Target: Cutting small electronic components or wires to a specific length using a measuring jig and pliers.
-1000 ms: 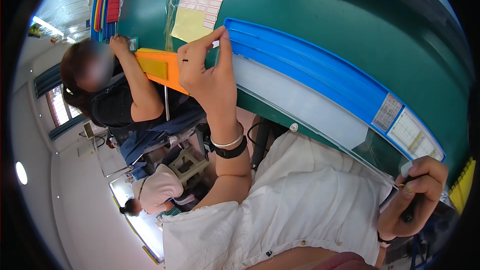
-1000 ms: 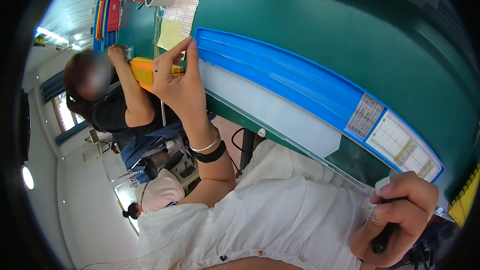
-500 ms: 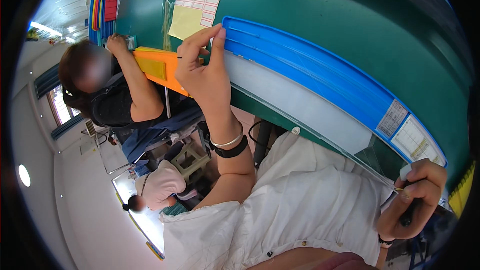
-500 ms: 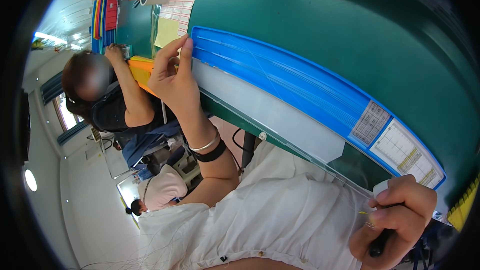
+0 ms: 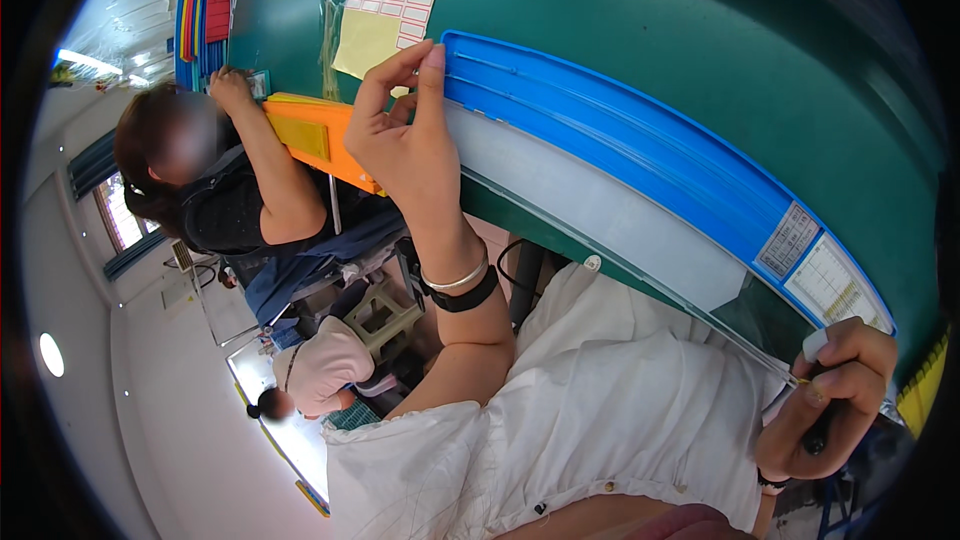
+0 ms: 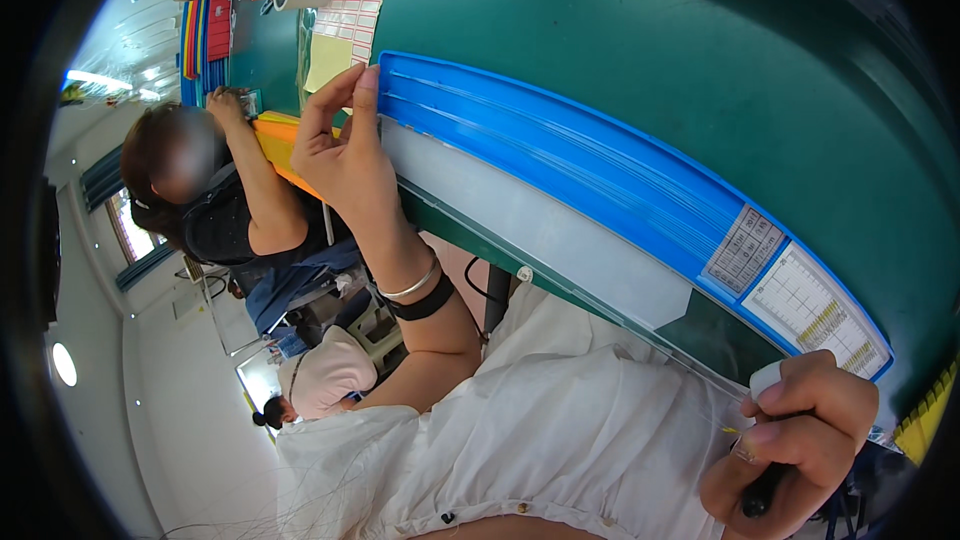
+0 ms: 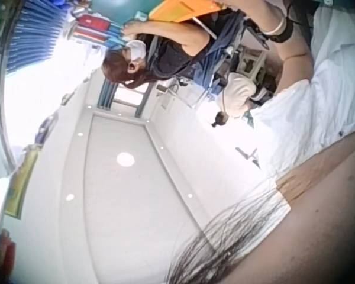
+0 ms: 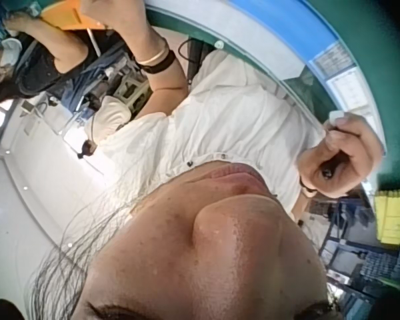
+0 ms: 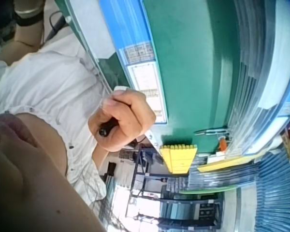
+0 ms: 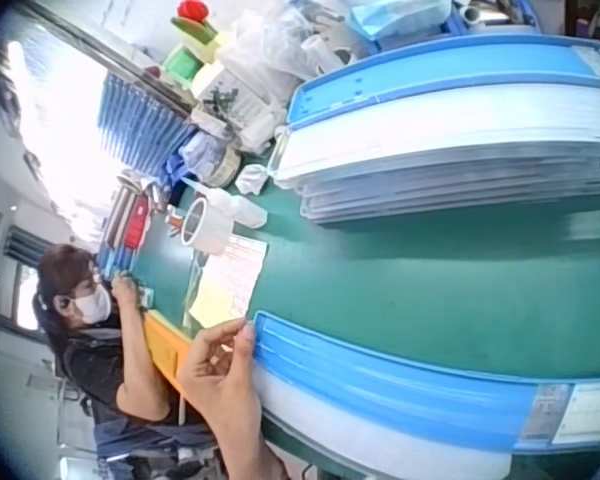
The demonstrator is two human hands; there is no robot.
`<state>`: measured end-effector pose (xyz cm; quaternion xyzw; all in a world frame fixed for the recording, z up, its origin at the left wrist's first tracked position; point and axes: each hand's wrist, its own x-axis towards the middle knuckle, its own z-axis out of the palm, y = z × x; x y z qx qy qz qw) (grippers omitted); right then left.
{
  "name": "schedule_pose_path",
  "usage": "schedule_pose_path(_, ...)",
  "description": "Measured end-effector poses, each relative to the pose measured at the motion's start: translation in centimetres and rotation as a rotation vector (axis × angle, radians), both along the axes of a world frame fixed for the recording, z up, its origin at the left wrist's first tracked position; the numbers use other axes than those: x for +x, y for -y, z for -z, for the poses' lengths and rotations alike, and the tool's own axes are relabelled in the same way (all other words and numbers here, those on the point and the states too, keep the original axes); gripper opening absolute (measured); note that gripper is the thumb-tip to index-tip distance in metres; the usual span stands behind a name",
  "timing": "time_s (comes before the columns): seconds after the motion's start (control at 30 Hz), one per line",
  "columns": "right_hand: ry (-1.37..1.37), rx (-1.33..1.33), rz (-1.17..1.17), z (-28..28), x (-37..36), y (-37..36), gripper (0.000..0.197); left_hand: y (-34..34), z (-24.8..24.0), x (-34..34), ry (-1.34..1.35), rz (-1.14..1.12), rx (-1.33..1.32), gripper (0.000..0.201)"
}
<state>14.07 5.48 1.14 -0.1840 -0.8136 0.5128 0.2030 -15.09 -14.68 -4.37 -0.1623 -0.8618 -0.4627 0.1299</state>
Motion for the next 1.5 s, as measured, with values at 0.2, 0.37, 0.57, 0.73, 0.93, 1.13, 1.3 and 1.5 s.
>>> schedule_pose_path(0.2, -0.035, -0.033, -0.005, 0.4, -0.4, 0.1, 0.013, 0.1, -0.4, 0.5, -0.003, -0.062, 0.020, 0.014)
schedule_pose_path(0.37, -0.029, -0.031, 0.016, 0.4, -0.3, 0.1, 0.015, -0.2, 0.2, 0.1, 0.014, -0.028, 0.051, 0.017)
schedule_pose_path(0.57, -0.046, -0.055, 0.021, 0.7, -0.2, 0.1, 0.015, 0.1, 0.0, -0.2, 0.033, 0.027, -0.002, 0.032)
schedule_pose_path(0.73, -0.032, -0.055, 0.009, 0.6, -0.3, 0.1, 0.017, -0.1, 0.0, -0.1, 0.051, 0.012, 0.005, 0.031)
schedule_pose_path(0.93, -0.019, -0.001, -0.023, 0.5, -0.5, -0.2, 0.018, 0.1, 0.3, -0.3, 0.046, 0.039, 0.014, 0.031)
schedule_pose_path(1.13, -0.030, -0.024, -0.002, 0.6, -0.4, 0.0, 0.016, 0.2, 0.3, -0.4, 0.049, 0.036, 0.026, 0.027)
schedule_pose_path(1.3, -0.010, -0.028, 0.003, 0.4, -0.3, 0.1, 0.013, 0.3, 0.4, -0.5, 0.047, 0.041, 0.029, 0.028)
schedule_pose_path(1.5, -0.023, -0.031, 0.015, 0.6, -0.3, 0.1, 0.013, 0.3, 0.4, -0.4, 0.054, 0.039, 0.047, 0.028)
